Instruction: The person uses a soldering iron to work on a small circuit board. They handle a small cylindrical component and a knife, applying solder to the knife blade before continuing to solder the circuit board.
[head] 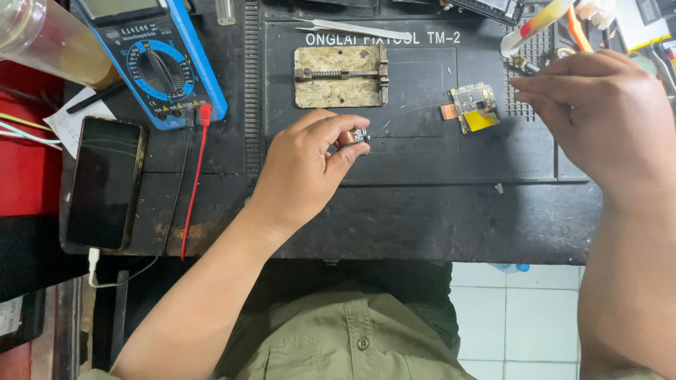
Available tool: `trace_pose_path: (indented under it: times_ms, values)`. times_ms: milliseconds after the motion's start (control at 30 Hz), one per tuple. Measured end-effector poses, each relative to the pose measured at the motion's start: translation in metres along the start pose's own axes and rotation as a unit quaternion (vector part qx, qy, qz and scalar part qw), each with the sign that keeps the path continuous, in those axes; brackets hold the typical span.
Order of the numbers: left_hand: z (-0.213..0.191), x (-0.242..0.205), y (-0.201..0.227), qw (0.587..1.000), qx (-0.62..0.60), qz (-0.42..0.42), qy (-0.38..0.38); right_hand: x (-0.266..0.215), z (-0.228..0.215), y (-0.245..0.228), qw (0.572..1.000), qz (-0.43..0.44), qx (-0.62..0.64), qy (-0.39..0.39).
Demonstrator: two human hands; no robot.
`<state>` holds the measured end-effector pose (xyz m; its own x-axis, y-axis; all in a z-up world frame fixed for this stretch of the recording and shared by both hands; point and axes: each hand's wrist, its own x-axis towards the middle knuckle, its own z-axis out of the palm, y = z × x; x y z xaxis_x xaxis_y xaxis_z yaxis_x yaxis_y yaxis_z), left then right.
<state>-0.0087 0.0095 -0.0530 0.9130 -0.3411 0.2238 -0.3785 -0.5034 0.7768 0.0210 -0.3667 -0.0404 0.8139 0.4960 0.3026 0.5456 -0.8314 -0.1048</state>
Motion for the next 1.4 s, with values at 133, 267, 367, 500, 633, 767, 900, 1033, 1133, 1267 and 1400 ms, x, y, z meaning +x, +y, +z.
trace_pose_path:
  times_ms: [133, 267, 367, 500, 633, 767, 900, 1033, 1133, 1267, 1400]
  values:
    - [-0.007, -0.003, 0.012, 1.0, -0.029, -0.007, -0.009, 0.01, -0.018, -0.033, 0.999, -0.006, 0.027, 0.018]
    - [-0.019, -0.006, 0.033, 0.998, -0.046, 0.025, -0.022, 0.035, -0.021, -0.098, 0.993, -0.08, 0.079, 0.037]
    - [-0.028, -0.014, 0.049, 0.996, -0.059, 0.057, -0.027, 0.046, -0.015, -0.131, 0.983, -0.127, 0.13, 0.024]
    - [-0.048, -0.028, 0.072, 0.993, -0.08, 0.072, -0.038, 0.051, -0.019, -0.154, 0.937, -0.154, 0.313, -0.009]
    - [-0.058, -0.038, 0.081, 0.993, -0.086, 0.056, -0.058, 0.038, -0.021, -0.163, 0.935, -0.089, 0.338, -0.057]
    - [-0.059, -0.045, 0.087, 0.988, -0.128, 0.049, -0.073, 0.03, -0.027, -0.175, 0.938, -0.056, 0.343, -0.018]
    - [-0.06, -0.048, 0.091, 0.984, -0.15, 0.042, -0.087, 0.021, -0.029, -0.183, 0.94, -0.037, 0.336, 0.04]
    - [-0.06, -0.05, 0.095, 0.987, -0.136, 0.032, -0.081, 0.022, -0.03, -0.19, 0.943, -0.062, 0.32, 0.071]
    - [-0.057, -0.053, 0.096, 0.985, -0.147, 0.044, -0.077, 0.015, -0.029, -0.193, 0.947, -0.098, 0.276, 0.133]
    - [-0.046, -0.06, 0.093, 0.982, -0.175, 0.019, -0.062, -0.113, 0.123, 0.014, 0.976, -0.061, 0.122, 0.169]
    - [-0.034, -0.062, 0.084, 0.974, -0.218, -0.064, -0.008, -0.015, 0.029, -0.098, 0.852, 0.165, 0.162, 0.469]
